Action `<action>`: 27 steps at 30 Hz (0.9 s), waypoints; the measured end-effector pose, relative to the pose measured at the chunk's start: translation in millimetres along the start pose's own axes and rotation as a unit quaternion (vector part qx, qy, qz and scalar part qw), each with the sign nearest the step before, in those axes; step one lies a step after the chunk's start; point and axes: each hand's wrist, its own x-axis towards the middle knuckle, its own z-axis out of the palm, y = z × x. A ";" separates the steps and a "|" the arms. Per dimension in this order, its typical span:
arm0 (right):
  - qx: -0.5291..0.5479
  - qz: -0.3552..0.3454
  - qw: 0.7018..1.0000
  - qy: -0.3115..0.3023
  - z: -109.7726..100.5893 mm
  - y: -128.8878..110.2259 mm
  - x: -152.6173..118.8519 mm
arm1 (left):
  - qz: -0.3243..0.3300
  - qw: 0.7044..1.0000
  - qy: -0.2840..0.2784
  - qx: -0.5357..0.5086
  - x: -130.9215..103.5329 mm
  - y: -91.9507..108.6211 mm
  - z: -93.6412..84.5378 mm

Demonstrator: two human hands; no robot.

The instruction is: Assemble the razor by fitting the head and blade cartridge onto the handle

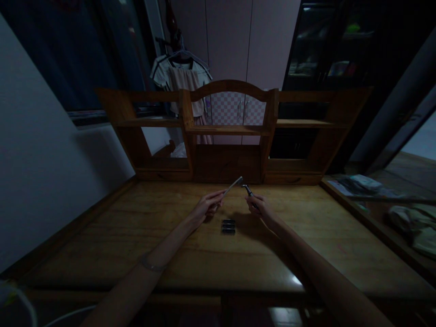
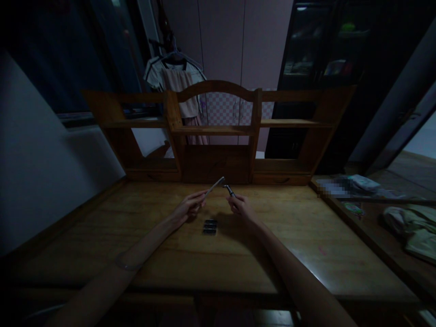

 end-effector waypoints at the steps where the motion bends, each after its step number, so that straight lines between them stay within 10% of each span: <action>1: -0.002 0.001 1.000 0.003 0.0 -0.1 -0.3 | -0.001 1.000 -0.005 0.003 -0.2 0.0 0.4; 27: -0.025 0.002 1.000 0.010 0.2 -2.1 -0.9 | -0.013 1.000 -0.019 0.017 -0.1 -0.1 0.3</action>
